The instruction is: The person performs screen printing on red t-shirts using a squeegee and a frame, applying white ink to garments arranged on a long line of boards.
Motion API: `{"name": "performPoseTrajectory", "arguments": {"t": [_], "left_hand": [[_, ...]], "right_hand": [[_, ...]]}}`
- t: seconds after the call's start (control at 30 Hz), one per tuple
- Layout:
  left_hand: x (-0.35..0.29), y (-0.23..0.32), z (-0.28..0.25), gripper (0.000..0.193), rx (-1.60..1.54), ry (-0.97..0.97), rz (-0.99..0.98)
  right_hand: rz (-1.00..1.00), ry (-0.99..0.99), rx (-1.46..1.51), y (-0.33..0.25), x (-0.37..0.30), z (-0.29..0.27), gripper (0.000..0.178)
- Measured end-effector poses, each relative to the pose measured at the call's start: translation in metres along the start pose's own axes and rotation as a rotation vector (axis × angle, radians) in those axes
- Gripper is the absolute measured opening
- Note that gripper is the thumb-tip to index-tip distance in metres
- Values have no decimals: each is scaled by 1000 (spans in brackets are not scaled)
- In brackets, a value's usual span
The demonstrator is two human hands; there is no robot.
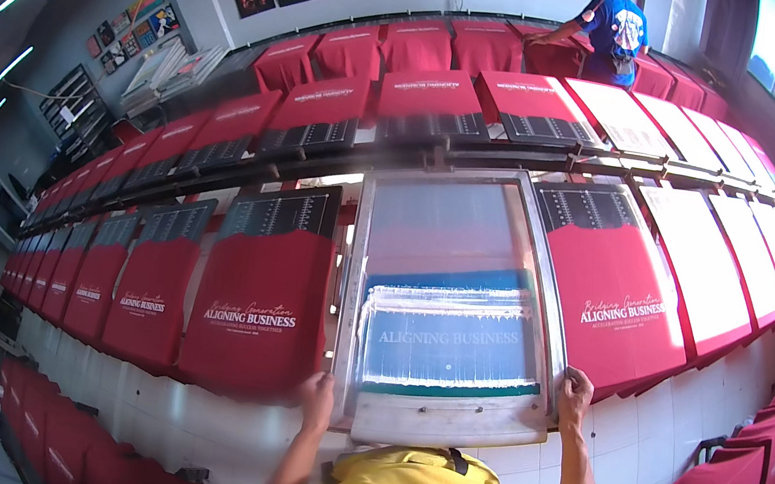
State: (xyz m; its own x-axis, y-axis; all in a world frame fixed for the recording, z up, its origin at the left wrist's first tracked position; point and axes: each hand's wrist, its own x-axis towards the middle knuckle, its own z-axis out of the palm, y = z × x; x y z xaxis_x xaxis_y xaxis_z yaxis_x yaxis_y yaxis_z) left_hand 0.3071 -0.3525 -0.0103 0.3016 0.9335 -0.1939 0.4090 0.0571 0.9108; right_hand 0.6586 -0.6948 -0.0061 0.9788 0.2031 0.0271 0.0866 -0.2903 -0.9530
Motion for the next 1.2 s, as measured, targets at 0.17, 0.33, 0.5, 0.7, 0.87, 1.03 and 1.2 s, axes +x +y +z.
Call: {"name": "performPoseTrajectory", "arguments": {"t": [0.17,0.33,0.5,0.7,0.87,1.03,1.2], "left_hand": [[4,17,16,23,-9,21,65],[17,10,16,25,62,60,120],[26,11,19,27,49,72,88],[30,12,12,23,12,52,64],[26,15,17,20,-58,86,62],[27,20,9,25,1,13,41],[37,18,6,25,271,-24,160]], "right_hand": [[-66,35,-7,20,23,9,17],[-49,13,-49,12,30,20,18],[-37,1,-22,2,32,23,18],[-38,-13,-53,2,30,28,19],[-65,21,-28,24,32,33,19],[-23,9,-3,15,27,35,20],[-51,23,-2,15,24,37,20]]}}
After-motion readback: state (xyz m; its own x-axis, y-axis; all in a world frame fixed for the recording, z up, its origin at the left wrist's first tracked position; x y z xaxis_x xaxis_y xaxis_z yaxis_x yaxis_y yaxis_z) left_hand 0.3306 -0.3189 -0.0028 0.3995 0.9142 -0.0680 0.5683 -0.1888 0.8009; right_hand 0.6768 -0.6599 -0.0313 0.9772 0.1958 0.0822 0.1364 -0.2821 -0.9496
